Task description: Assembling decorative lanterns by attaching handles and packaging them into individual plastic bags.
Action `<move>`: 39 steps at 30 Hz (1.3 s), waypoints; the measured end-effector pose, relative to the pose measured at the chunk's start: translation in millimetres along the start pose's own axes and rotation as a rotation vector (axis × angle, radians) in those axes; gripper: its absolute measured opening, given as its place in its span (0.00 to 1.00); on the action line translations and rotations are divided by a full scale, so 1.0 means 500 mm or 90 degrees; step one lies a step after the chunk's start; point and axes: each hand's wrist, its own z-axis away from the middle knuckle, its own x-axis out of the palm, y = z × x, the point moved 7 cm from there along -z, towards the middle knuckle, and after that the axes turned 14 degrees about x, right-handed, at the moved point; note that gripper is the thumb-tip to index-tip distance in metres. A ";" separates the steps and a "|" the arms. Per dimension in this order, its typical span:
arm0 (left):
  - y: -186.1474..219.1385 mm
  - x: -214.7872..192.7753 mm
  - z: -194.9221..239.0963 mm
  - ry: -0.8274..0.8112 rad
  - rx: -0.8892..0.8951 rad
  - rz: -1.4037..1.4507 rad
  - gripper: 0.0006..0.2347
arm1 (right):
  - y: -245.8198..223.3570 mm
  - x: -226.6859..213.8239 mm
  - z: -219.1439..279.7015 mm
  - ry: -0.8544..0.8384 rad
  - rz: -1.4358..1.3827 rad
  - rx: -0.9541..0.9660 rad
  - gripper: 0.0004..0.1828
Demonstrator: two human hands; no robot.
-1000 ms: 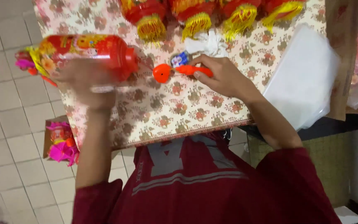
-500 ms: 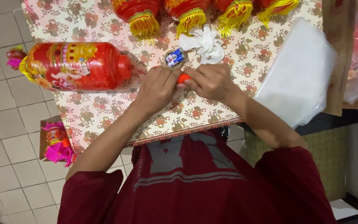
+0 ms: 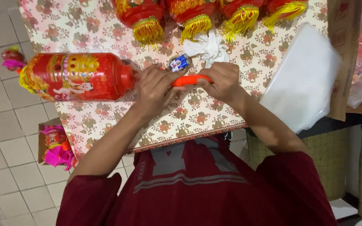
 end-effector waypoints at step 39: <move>0.029 -0.013 -0.003 -0.017 -0.065 0.054 0.11 | -0.061 -0.054 -0.036 0.060 -0.221 -0.078 0.14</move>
